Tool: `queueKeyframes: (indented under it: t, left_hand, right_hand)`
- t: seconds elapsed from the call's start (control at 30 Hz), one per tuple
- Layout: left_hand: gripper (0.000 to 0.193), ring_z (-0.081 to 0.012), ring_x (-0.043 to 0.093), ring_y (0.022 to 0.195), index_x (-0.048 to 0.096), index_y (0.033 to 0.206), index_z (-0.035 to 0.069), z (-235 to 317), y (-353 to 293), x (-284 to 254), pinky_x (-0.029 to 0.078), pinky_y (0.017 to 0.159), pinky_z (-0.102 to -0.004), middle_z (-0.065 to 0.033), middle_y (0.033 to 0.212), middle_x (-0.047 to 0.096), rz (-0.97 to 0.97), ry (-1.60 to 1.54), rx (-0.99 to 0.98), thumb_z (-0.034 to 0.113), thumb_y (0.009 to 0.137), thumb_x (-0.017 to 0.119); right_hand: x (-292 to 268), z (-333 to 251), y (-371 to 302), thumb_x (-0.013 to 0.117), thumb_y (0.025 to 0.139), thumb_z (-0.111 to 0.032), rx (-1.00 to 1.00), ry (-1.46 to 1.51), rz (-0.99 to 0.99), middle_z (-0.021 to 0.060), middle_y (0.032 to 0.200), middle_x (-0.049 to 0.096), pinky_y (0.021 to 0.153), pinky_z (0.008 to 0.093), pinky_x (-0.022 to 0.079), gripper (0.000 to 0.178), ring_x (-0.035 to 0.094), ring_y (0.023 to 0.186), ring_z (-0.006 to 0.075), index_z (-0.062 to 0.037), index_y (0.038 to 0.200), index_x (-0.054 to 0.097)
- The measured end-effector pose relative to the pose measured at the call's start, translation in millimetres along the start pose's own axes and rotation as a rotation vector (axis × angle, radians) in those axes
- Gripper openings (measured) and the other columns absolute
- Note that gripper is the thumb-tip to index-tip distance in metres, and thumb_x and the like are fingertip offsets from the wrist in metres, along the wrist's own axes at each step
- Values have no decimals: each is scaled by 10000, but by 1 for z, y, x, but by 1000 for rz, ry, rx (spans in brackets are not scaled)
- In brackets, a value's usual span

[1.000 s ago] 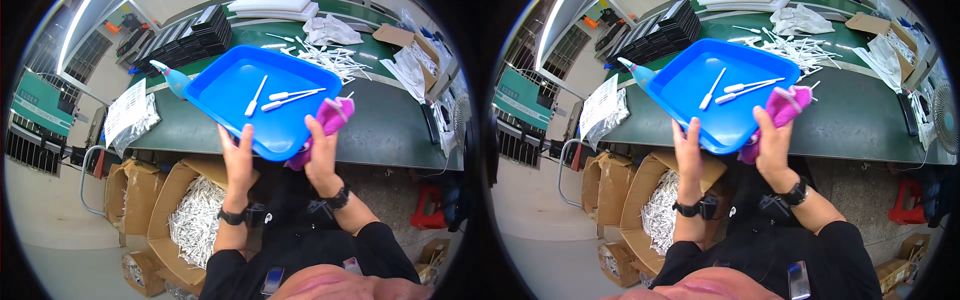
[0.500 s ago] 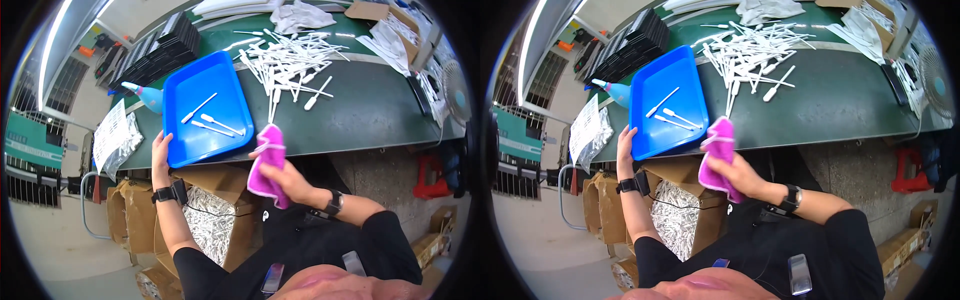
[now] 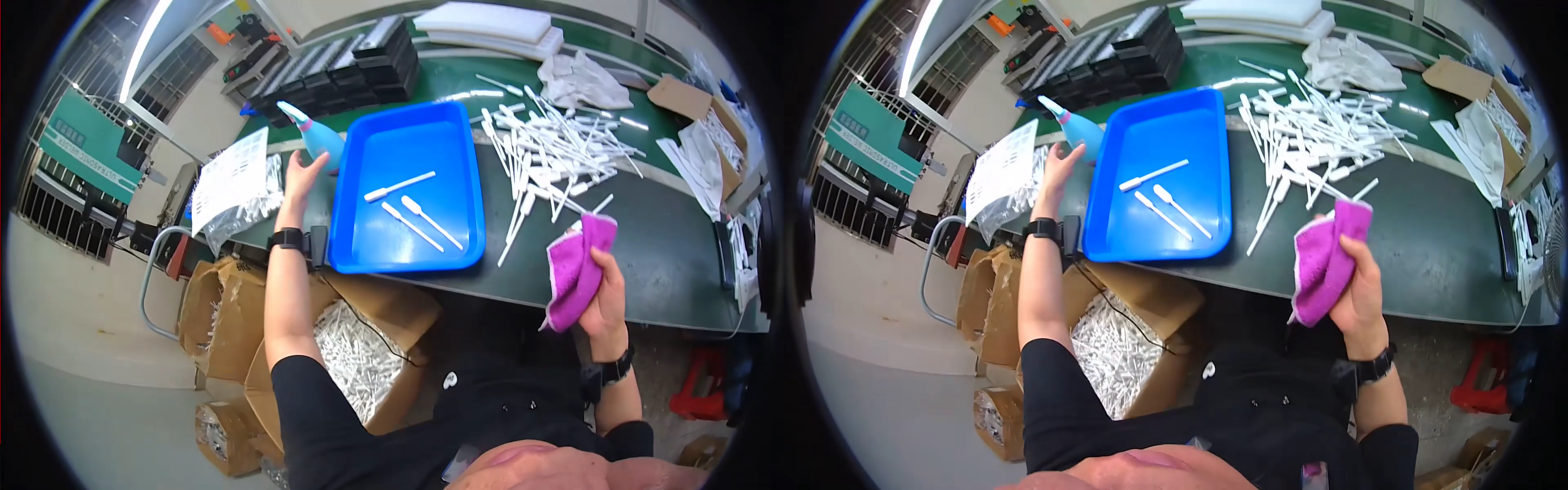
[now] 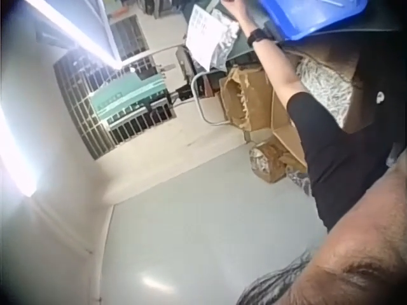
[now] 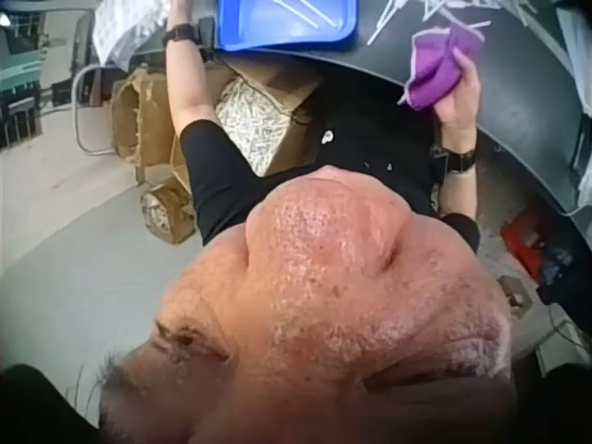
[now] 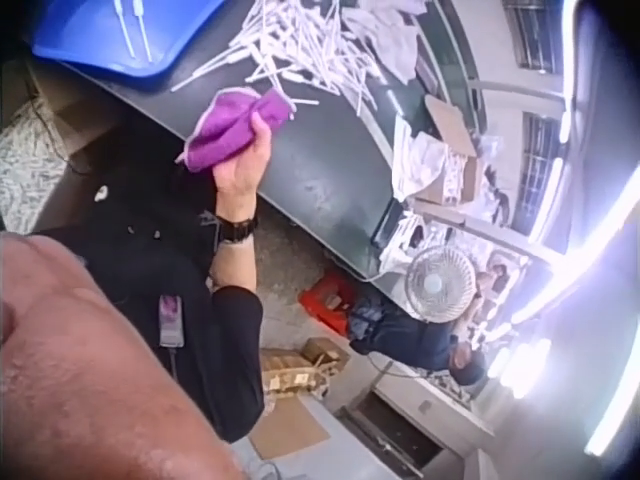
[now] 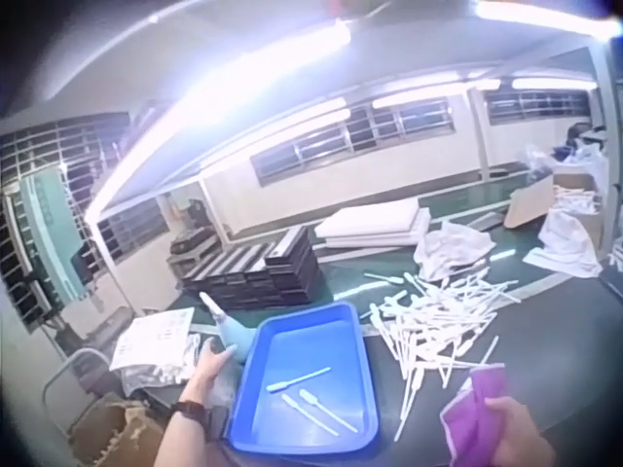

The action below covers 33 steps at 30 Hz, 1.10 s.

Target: The person wipes white plastic components with a purple cloth and places them into a blue tray. They then spray the cloth with a bottle, wipe more components, and empty the tray into a box.

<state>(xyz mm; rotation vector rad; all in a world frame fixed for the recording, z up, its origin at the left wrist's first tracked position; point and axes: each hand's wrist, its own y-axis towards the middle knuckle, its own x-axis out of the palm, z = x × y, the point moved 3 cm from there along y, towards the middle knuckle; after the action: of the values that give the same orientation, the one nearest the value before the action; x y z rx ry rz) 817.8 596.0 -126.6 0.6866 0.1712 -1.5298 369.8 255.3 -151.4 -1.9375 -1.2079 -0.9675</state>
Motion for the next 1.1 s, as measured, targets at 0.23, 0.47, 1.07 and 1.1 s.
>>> queueKeyframes:
  t: [0.23, 0.47, 1.07, 1.1]
  left_hand:
    - [1131, -342, 274, 1356, 205, 1409, -96, 37, 56, 32, 228, 1114, -419, -280, 1450, 263, 448, 238, 387, 468, 647, 822]
    - [786, -277, 600, 985, 378, 1339, -69, 16, 81, 34, 475, 870, -361, -206, 1229, 541, 294, -208, 217, 376, 797, 733]
    - [323, -135, 613, 666, 560, 1167, 1, 276, -325, 86, 490, 598, -250, -116, 1040, 633, -1205, -512, 14, 236, 945, 558]
    - [311, -133, 619, 670, 576, 1149, -1, 274, -344, 104, 489, 589, -250, -104, 990, 642, -1306, -574, -66, 229, 939, 572]
  right_hand:
    - [-17, 5, -6, 523, 911, -145, 82, 48, 72, 106, 1087, 637, 930, 372, 480, 287, 616, 1010, 218, -16, 1167, 542]
    - [-12, -2, -2, 528, 888, -103, 94, 68, 85, 112, 1093, 622, 945, 400, 461, 279, 606, 1009, 233, -11, 1150, 542]
    - [-11, -22, -38, 471, 798, 18, -156, 107, -157, 121, 1138, 567, 984, 384, 423, 425, 556, 1069, 228, 34, 1222, 459]
    - [-12, -21, -48, 461, 796, 21, -155, 113, -189, 126, 1164, 557, 989, 383, 420, 451, 553, 1078, 231, 34, 1246, 444]
